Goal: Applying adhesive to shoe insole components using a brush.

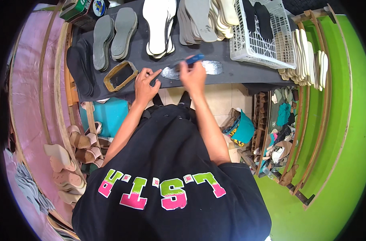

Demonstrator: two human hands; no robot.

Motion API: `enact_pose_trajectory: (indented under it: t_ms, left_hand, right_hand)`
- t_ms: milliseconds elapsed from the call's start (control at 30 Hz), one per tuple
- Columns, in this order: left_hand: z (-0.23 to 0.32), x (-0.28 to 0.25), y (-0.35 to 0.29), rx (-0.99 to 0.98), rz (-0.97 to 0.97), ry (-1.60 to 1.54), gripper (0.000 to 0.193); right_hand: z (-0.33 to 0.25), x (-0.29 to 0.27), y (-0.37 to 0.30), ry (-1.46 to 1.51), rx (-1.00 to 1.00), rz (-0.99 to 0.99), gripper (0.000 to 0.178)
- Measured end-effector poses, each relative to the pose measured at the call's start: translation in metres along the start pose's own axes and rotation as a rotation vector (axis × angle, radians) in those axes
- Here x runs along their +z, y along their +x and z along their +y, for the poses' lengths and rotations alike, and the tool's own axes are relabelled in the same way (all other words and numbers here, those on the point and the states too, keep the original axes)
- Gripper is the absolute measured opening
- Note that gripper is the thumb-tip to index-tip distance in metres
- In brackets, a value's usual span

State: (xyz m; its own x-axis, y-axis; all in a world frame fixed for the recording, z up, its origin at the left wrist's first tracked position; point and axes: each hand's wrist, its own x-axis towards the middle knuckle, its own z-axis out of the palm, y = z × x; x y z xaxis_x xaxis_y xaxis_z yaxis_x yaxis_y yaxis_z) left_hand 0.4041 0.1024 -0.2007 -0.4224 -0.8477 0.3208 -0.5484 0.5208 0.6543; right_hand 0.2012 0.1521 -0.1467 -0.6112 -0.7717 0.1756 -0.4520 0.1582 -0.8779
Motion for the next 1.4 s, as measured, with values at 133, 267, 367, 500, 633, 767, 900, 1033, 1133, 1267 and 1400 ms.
enact_pose_trajectory:
  t_ms: [133, 267, 367, 500, 633, 767, 900, 1033, 1133, 1267, 1400]
  left_hand:
    - [0.0, 0.002, 0.003, 0.027, -0.005, -0.069, 0.033]
    - [0.006, 0.001, 0.003, 0.05, -0.015, -0.042, 0.031]
    - [0.003, 0.002, 0.001, 0.038, -0.005, -0.003, 0.028]
    - [0.004, 0.002, 0.003, 0.042, 0.027, -0.018, 0.023]
    - [0.003, 0.003, 0.003, 0.058, 0.024, -0.017, 0.02]
    - [-0.002, 0.006, 0.0, 0.092, 0.078, -0.017, 0.019]
    - [0.003, 0.003, 0.0, 0.053, 0.044, -0.023, 0.018]
    - [0.004, 0.004, 0.001, 0.035, 0.056, -0.045, 0.017]
    - [0.004, 0.006, 0.003, 0.044, 0.058, -0.046, 0.016]
    - [-0.005, 0.007, 0.001, 0.102, 0.082, 0.002, 0.017]
    - [0.002, 0.002, 0.0, 0.033, 0.053, -0.024, 0.019]
  right_hand:
    - [0.027, -0.03, 0.018, -0.089, -0.032, 0.226, 0.017]
    - [-0.003, 0.004, -0.01, -0.189, -0.459, -0.039, 0.018]
    - [0.0, 0.018, -0.018, -0.149, -0.514, -0.153, 0.018]
    - [0.027, -0.012, 0.015, 0.025, 0.002, 0.129, 0.02]
    - [0.026, -0.021, 0.035, -0.216, -0.216, 0.172, 0.018]
    - [-0.014, 0.03, -0.009, -0.218, -0.544, -0.192, 0.014]
    - [0.001, 0.036, 0.001, -0.052, -0.203, -0.06, 0.015]
    - [0.009, -0.016, 0.04, -0.191, -0.077, 0.117, 0.016]
    - [0.0, 0.001, 0.016, -0.403, -0.462, -0.05, 0.026]
    - [-0.012, 0.034, -0.016, -0.224, -0.54, -0.232, 0.025]
    - [0.006, 0.005, 0.011, 0.048, 0.019, 0.052, 0.021]
